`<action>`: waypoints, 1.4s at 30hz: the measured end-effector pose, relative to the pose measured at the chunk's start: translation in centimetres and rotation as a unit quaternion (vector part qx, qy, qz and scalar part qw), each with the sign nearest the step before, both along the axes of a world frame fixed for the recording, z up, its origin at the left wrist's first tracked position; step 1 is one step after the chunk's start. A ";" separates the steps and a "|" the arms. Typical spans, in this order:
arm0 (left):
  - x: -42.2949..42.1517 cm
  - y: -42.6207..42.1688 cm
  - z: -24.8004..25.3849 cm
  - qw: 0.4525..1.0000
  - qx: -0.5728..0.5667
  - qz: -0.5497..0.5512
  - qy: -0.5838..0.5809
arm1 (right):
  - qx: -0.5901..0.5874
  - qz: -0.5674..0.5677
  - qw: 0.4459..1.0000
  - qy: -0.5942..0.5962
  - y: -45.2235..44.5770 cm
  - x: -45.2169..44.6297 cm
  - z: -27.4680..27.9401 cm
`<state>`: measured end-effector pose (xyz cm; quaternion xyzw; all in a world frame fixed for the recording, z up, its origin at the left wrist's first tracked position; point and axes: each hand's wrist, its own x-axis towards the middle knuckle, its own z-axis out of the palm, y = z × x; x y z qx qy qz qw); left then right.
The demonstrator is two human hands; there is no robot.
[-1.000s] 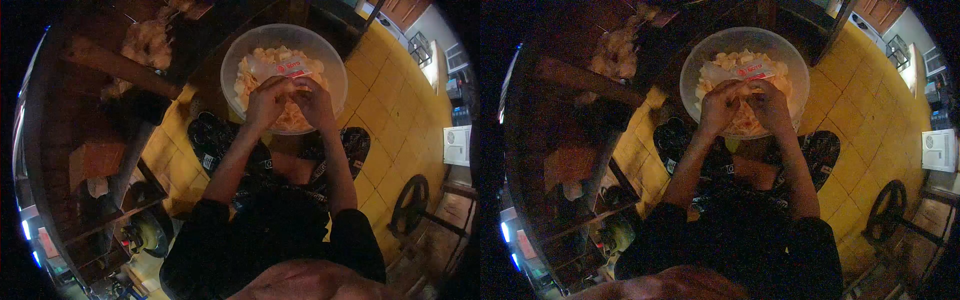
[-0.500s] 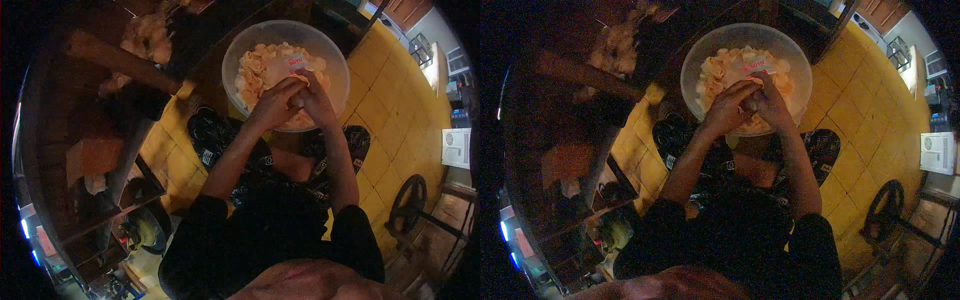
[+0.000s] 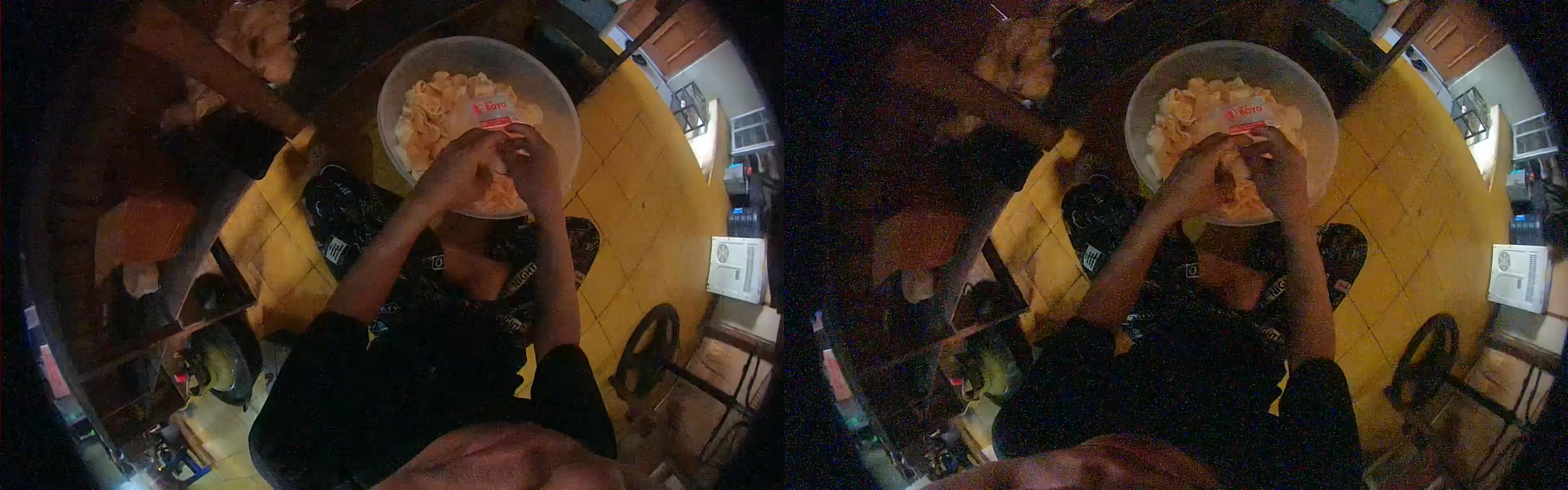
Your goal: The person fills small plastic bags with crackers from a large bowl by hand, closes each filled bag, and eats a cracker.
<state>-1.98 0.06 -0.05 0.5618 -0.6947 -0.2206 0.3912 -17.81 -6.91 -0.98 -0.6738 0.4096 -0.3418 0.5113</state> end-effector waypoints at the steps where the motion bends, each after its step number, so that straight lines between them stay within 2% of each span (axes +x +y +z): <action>1: -0.1 -0.1 0.2 1.000 0.000 -0.005 0.004 | -0.093 -0.016 0.994 0.053 -0.5 0.1 -0.4; 2: -0.2 -0.1 0.3 0.998 0.026 -0.018 0.049 | -0.183 -0.031 0.977 0.107 -0.7 0.1 -0.8; 3: -0.2 0.0 0.2 0.994 0.054 -0.031 0.095 | -0.180 -0.032 0.977 0.112 -0.9 0.0 -1.2; 4: -0.3 0.1 0.1 0.993 0.055 -0.033 0.099 | -0.197 -0.031 0.974 0.110 -1.1 0.0 -1.5; 6: -0.1 -0.2 -0.4 0.999 -0.019 -0.002 0.051 | -0.216 -0.029 0.970 0.109 -1.5 0.0 -1.4; 7: 0.2 -0.4 -0.8 0.998 -0.020 -0.001 0.053 | -0.170 0.007 0.981 0.094 -1.7 0.0 -1.3; 8: 0.6 -0.6 -1.1 0.998 -0.054 0.026 0.004 | -0.122 0.043 0.988 0.079 -1.6 0.1 -0.9; 9: 0.8 -0.6 -1.4 0.994 -0.087 0.054 -0.045 | -0.121 0.046 0.988 0.081 -1.5 0.0 -0.4; 10: 1.0 -0.4 -1.8 0.994 -0.087 0.057 -0.042 | -0.103 0.051 0.987 0.111 -1.4 -0.2 0.3; 12: 1.0 -0.1 -1.1 0.986 -0.045 0.159 -0.006 | -0.089 0.059 0.984 0.142 -1.4 -0.4 0.4; 14: 1.2 -0.3 -0.9 0.981 -0.077 0.180 0.003 | -0.222 0.106 0.893 0.378 -1.6 -0.4 -0.7; 15: 1.3 -0.3 -0.9 0.974 -0.105 0.198 0.012 | -0.223 0.106 0.893 0.377 -1.6 -0.1 -1.0; 17: 1.4 -0.2 -1.0 0.973 -0.115 0.200 0.015 | -0.103 0.261 0.836 0.471 -1.2 0.5 -1.2; 18: 1.5 -0.2 -1.1 0.971 -0.125 0.203 0.020 | -0.104 0.260 0.837 0.470 -1.1 0.8 -1.0; 19: 1.7 -0.4 -1.3 0.971 -0.127 0.203 0.018 | -0.091 0.311 0.814 0.483 -1.1 1.1 -0.7; 20: 1.7 -0.5 -1.4 0.971 -0.106 0.200 0.077 | -0.078 0.360 0.788 0.494 -1.0 1.5 -0.3; 22: 1.7 -0.9 -1.6 0.968 -0.090 0.191 0.136 | -0.059 0.359 0.783 0.505 -1.2 2.2 0.2; 23: 1.7 -0.7 -1.6 0.966 -0.117 0.185 0.134 | -0.039 0.361 0.777 0.515 -1.3 2.3 0.3; 26: 2.0 -0.6 -2.1 0.966 -0.140 0.171 0.135 | -0.100 0.352 0.794 0.486 -1.0 1.5 0.5; 28: 2.2 -1.0 -2.6 0.967 -0.141 0.162 0.136 | -0.129 0.361 0.806 0.451 -0.9 1.4 -1.7; 30: 1.9 -0.7 -2.1 0.952 -0.070 0.213 0.207 | -0.160 0.366 0.817 0.414 -1.0 1.6 -1.8; 31: 1.7 -0.5 -1.7 0.954 -0.073 0.209 0.203 | -0.142 0.373 0.805 0.438 -1.2 1.8 -1.8; 33: 1.7 -0.2 -1.1 0.938 0.001 0.198 0.286 | -0.128 0.377 0.795 0.458 -1.3 2.1 -0.7; 36: 2.0 -0.7 -2.1 0.950 -0.036 0.180 0.253 | -0.114 0.395 0.793 0.450 -1.1 1.8 0.7; 40: 1.6 -0.5 -1.8 0.955 -0.050 0.203 0.211 | -0.150 0.335 0.831 0.418 -0.5 0.9 0.4; 42: 1.4 -0.4 -1.0 0.946 -0.002 0.204 0.252 | -0.170 0.302 0.843 0.412 -0.7 0.5 0.2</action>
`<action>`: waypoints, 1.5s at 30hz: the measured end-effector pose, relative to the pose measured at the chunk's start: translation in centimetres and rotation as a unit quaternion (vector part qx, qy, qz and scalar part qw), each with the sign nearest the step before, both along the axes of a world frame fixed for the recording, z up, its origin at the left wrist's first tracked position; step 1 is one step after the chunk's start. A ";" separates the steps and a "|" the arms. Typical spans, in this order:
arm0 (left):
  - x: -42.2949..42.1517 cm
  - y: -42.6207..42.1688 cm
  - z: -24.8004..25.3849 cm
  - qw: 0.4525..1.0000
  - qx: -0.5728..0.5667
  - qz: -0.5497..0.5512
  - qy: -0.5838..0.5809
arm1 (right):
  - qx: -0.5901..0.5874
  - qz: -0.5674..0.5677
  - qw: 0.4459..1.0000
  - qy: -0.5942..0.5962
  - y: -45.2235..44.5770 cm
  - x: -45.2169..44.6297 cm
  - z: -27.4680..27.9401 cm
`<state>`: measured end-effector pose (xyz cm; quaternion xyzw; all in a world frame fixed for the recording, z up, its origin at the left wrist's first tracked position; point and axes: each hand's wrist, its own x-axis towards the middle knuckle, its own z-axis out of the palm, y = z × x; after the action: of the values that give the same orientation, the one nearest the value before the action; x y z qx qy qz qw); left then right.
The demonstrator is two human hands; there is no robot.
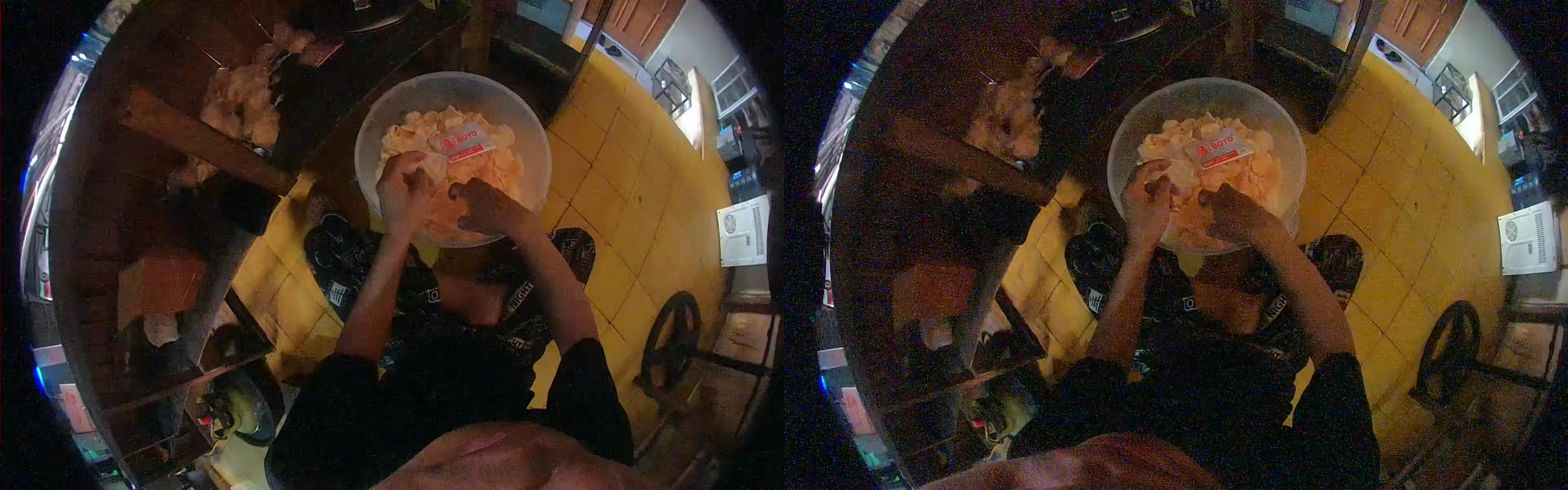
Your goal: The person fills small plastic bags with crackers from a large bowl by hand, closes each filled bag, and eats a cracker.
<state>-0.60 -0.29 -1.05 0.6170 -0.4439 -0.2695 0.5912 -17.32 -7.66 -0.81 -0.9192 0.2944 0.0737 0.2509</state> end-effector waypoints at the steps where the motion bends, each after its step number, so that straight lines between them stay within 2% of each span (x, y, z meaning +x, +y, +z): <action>1: 0.1 -0.1 0.0 1.000 0.001 0.001 -0.003 | 0.024 -0.016 0.999 -0.033 -0.1 -0.3 -0.1; 3: 0.3 -0.2 -0.8 0.997 -0.044 0.007 -0.064 | 0.052 -0.031 0.996 -0.065 0.2 -0.6 -0.1; 6: 0.7 -0.4 -1.5 0.995 -0.054 0.003 -0.086 | 0.020 -0.053 0.995 -0.081 -0.4 -0.8 -0.2; 8: 0.7 -0.6 -1.8 0.996 -0.052 -0.004 -0.068 | 0.073 -0.126 0.969 -0.201 -0.9 -1.5 -0.4; 9: 0.7 -0.6 -1.9 0.997 -0.051 -0.010 -0.050 | 0.075 -0.125 0.969 -0.199 -0.8 -1.8 -0.5; 11: 0.6 -0.4 -1.7 0.998 -0.028 -0.011 -0.058 | 0.250 -0.244 0.858 -0.378 -0.5 -2.3 -0.3; 12: 0.6 -0.5 -1.5 0.998 -0.006 -0.013 -0.067 | 0.249 -0.244 0.858 -0.378 -0.5 -2.3 -0.3; 14: 0.8 -0.8 -1.7 0.995 -0.005 -0.033 -0.098 | 0.375 -0.239 0.717 -0.538 -0.4 -2.3 -0.1; 15: 0.7 -0.8 -1.9 0.990 -0.004 -0.053 -0.130 | 0.374 -0.240 0.718 -0.536 -0.3 -2.3 0.0; 17: 0.4 -0.8 -1.8 0.984 0.015 -0.095 -0.152 | 0.440 -0.281 0.661 -0.539 -0.3 -2.2 0.4; 19: 0.1 -0.8 -1.3 0.975 0.032 -0.137 -0.174 | 0.434 -0.293 0.669 -0.527 -0.3 -2.2 0.6; 21: -0.2 -0.4 -1.2 0.973 0.053 -0.215 -0.060 | 0.430 -0.306 0.676 -0.514 0.1 -2.1 0.7; 23: -0.3 -0.1 -0.9 0.970 0.044 -0.236 -0.024 | 0.378 -0.307 0.735 -0.471 0.4 -1.9 1.0; 24: -0.3 -0.1 -0.7 0.966 0.034 -0.257 0.011 | 0.379 -0.306 0.736 -0.471 0.2 -1.9 0.3; 26: -0.4 -0.2 -0.5 0.967 0.036 -0.249 0.027 | 0.290 -0.306 0.787 -0.450 -0.3 -1.7 -0.9; 28: -0.5 -0.1 -0.4 0.969 0.041 -0.241 0.044 | 0.299 -0.284 0.796 -0.443 0.0 -1.8 -0.9; 30: -0.3 -0.4 -0.4 0.970 0.025 -0.231 -0.077 | 0.307 -0.261 0.805 -0.436 0.3 -1.5 -0.5; 32: -0.3 -0.3 0.0 0.972 0.046 -0.218 -0.070 | 0.231 -0.237 0.812 -0.480 0.7 -1.3 -0.5; 33: -0.3 0.0 0.3 0.974 0.069 -0.205 -0.065 | 0.233 -0.238 0.812 -0.479 0.6 -1.4 -0.8; 34: -0.5 0.1 0.6 0.974 0.072 -0.204 -0.064 | 0.184 -0.223 0.850 -0.440 0.3 -1.5 -1.3; 35: -0.6 0.0 0.9 0.978 0.071 -0.196 -0.015 | 0.133 -0.205 0.883 -0.399 0.4 -1.3 -0.7; 36: -0.6 -0.2 1.1 0.979 0.069 -0.188 0.033 | 0.134 -0.206 0.883 -0.399 0.6 -1.3 -0.2; 38: -0.3 -0.5 0.4 0.983 0.048 -0.177 0.014 | 0.370 -0.198 0.785 -0.455 1.3 -1.3 1.1; 39: -0.2 -0.4 0.1 0.986 0.027 -0.165 -0.006 | 0.371 -0.199 0.785 -0.455 1.3 -1.3 1.0; 41: -0.1 -0.4 -0.2 0.985 0.028 -0.166 -0.031 | 0.321 -0.168 0.833 -0.418 0.9 -1.2 0.5; 42: 0.0 -0.4 -0.2 0.984 0.027 -0.168 -0.056 | 0.321 -0.168 0.833 -0.418 0.7 -1.2 0.1; 43: 0.1 -0.7 -0.1 0.984 0.028 -0.168 -0.056 | 0.262 -0.164 0.851 -0.424 0.5 -1.1 -0.5; 44: 0.2 -0.8 0.0 0.983 0.035 -0.180 0.009 | 0.202 -0.159 0.867 -0.428 0.4 -1.1 -0.9; 45: 0.2 -0.8 0.1 0.978 0.043 -0.191 0.075 | 0.203 -0.160 0.867 -0.427 0.3 -1.2 -1.3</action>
<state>-0.44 -1.10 -0.97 0.5235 -0.4963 -0.4415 0.5336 -18.55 -7.34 -2.13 -0.7300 0.2801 -0.3090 0.5414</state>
